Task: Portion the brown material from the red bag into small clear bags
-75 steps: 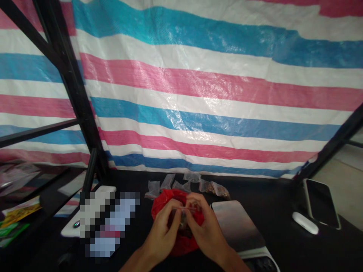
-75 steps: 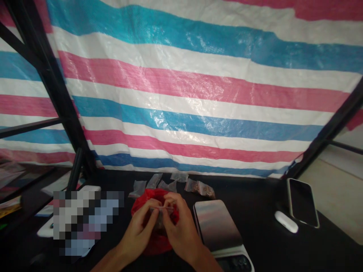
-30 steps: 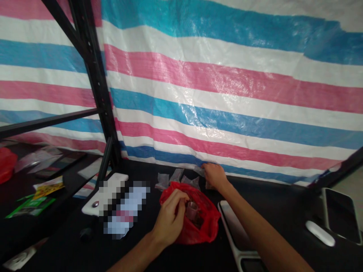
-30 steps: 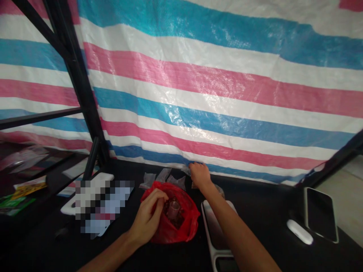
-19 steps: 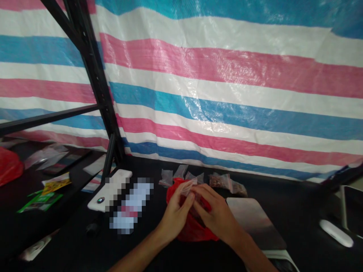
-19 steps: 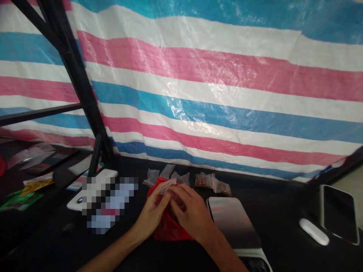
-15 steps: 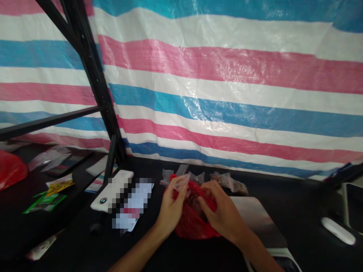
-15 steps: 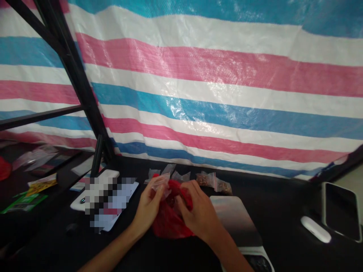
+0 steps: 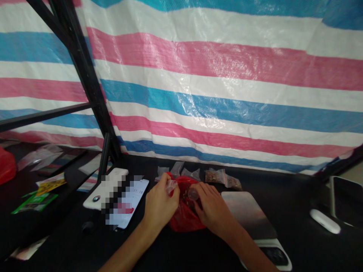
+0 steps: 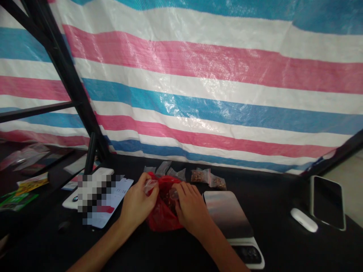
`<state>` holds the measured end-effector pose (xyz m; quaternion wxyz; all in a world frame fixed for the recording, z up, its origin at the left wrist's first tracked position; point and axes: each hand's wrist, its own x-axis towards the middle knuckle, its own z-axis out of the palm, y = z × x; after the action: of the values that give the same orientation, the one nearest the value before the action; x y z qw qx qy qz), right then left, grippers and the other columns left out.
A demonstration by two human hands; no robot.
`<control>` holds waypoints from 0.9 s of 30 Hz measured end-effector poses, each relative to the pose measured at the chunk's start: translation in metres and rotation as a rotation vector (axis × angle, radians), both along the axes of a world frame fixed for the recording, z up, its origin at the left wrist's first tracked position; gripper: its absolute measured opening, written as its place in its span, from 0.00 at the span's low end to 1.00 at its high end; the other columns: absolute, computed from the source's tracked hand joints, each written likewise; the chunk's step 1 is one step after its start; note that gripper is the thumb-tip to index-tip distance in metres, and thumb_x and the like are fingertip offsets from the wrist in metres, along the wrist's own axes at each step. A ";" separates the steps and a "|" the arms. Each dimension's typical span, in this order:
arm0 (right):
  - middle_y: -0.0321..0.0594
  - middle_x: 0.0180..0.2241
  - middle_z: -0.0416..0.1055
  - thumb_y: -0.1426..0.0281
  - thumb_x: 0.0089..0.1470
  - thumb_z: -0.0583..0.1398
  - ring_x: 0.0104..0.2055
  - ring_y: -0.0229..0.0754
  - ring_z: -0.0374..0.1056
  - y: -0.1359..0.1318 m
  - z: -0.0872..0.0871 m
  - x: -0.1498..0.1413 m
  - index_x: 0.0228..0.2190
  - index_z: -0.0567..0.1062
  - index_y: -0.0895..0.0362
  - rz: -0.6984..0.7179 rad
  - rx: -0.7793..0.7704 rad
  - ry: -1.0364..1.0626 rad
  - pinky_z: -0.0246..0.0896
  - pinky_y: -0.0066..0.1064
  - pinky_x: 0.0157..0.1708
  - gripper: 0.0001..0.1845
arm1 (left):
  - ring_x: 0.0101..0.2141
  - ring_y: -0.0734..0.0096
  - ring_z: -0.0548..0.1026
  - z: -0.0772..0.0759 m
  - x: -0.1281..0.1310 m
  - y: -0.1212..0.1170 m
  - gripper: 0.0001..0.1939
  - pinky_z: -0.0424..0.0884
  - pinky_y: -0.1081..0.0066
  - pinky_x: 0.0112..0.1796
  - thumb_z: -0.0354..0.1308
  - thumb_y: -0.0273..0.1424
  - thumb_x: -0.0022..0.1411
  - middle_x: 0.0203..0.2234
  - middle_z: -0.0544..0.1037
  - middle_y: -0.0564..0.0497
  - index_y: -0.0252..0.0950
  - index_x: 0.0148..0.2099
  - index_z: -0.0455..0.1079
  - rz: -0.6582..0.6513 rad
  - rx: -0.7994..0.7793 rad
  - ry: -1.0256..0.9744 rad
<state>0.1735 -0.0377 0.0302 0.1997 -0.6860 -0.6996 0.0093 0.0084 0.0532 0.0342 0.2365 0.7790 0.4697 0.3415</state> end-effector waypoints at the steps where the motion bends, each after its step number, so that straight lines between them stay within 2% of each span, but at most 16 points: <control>1: 0.47 0.49 0.70 0.80 0.54 0.56 0.50 0.51 0.65 0.000 -0.001 0.002 0.51 0.70 0.56 -0.016 0.002 -0.017 0.60 0.42 0.52 0.23 | 0.29 0.58 0.79 0.002 0.000 -0.003 0.07 0.65 0.67 0.30 0.53 0.36 0.65 0.28 0.78 0.49 0.41 0.43 0.64 0.001 -0.008 0.113; 4: 0.49 0.49 0.67 0.82 0.51 0.56 0.50 0.52 0.65 -0.001 -0.005 0.006 0.53 0.71 0.57 -0.063 -0.021 -0.067 0.61 0.43 0.52 0.27 | 0.37 0.47 0.80 0.003 0.001 -0.012 0.18 0.68 0.63 0.32 0.52 0.43 0.65 0.38 0.79 0.37 0.36 0.49 0.64 -0.012 -0.022 0.310; 7: 0.51 0.52 0.66 0.82 0.49 0.56 0.51 0.53 0.65 -0.001 -0.004 0.007 0.58 0.67 0.59 -0.049 -0.062 -0.080 0.61 0.44 0.53 0.33 | 0.46 0.41 0.77 -0.003 0.001 -0.015 0.18 0.70 0.58 0.37 0.54 0.38 0.63 0.46 0.75 0.31 0.33 0.51 0.62 -0.071 -0.048 0.319; 9: 0.52 0.54 0.66 0.81 0.50 0.56 0.52 0.53 0.64 -0.001 -0.002 0.007 0.61 0.64 0.61 -0.027 -0.053 -0.059 0.61 0.44 0.54 0.35 | 0.47 0.45 0.76 -0.007 0.001 -0.013 0.15 0.70 0.58 0.41 0.55 0.29 0.59 0.45 0.75 0.35 0.35 0.49 0.61 -0.156 -0.077 0.207; 11: 0.51 0.54 0.67 0.81 0.52 0.55 0.53 0.52 0.64 -0.001 0.000 0.005 0.58 0.66 0.60 -0.004 -0.023 -0.017 0.60 0.44 0.55 0.30 | 0.44 0.55 0.76 -0.010 0.003 -0.009 0.15 0.70 0.62 0.43 0.54 0.22 0.54 0.41 0.75 0.42 0.37 0.45 0.60 -0.247 -0.111 0.011; 13: 0.48 0.52 0.69 0.80 0.54 0.55 0.53 0.51 0.64 -0.001 0.002 0.003 0.53 0.71 0.58 0.005 -0.005 0.015 0.60 0.43 0.55 0.24 | 0.37 0.64 0.75 -0.011 0.005 -0.005 0.17 0.70 0.67 0.40 0.53 0.19 0.51 0.36 0.73 0.50 0.39 0.43 0.58 -0.283 -0.149 -0.187; 16: 0.46 0.49 0.70 0.79 0.52 0.57 0.52 0.51 0.64 -0.002 0.002 0.001 0.49 0.74 0.56 0.005 -0.019 0.019 0.61 0.43 0.54 0.23 | 0.30 0.72 0.71 -0.011 0.009 -0.003 0.18 0.67 0.73 0.34 0.53 0.18 0.50 0.31 0.68 0.57 0.40 0.41 0.57 -0.230 -0.180 -0.384; 20: 0.48 0.49 0.70 0.78 0.48 0.58 0.52 0.52 0.65 -0.005 0.003 0.000 0.48 0.74 0.57 0.008 -0.049 0.001 0.60 0.44 0.56 0.24 | 0.28 0.75 0.67 -0.011 0.011 -0.004 0.17 0.65 0.76 0.32 0.53 0.20 0.50 0.29 0.64 0.59 0.41 0.40 0.56 -0.163 -0.164 -0.537; 22: 0.47 0.48 0.71 0.79 0.47 0.58 0.53 0.52 0.65 -0.005 0.005 0.000 0.47 0.75 0.57 0.010 -0.057 0.009 0.60 0.44 0.55 0.23 | 0.30 0.73 0.69 -0.013 0.010 -0.003 0.17 0.67 0.74 0.35 0.53 0.19 0.50 0.30 0.66 0.58 0.41 0.40 0.56 -0.128 -0.138 -0.518; 24: 0.45 0.47 0.73 0.80 0.47 0.57 0.51 0.50 0.66 -0.005 0.006 0.001 0.46 0.75 0.56 0.025 -0.064 0.047 0.61 0.42 0.53 0.23 | 0.35 0.69 0.72 -0.016 0.008 0.001 0.16 0.69 0.69 0.40 0.53 0.19 0.51 0.33 0.68 0.55 0.40 0.41 0.57 -0.077 -0.126 -0.418; 27: 0.43 0.47 0.73 0.81 0.49 0.56 0.50 0.48 0.68 -0.004 0.005 0.002 0.47 0.75 0.55 0.050 -0.063 0.119 0.62 0.40 0.52 0.23 | 0.37 0.64 0.76 -0.022 0.007 0.005 0.15 0.69 0.64 0.42 0.53 0.19 0.53 0.35 0.72 0.52 0.40 0.42 0.58 -0.071 -0.213 -0.283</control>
<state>0.1755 -0.0413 0.0347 0.2189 -0.6726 -0.7027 0.0768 0.0150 0.0583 0.0125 0.3932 0.7100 0.4372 0.3876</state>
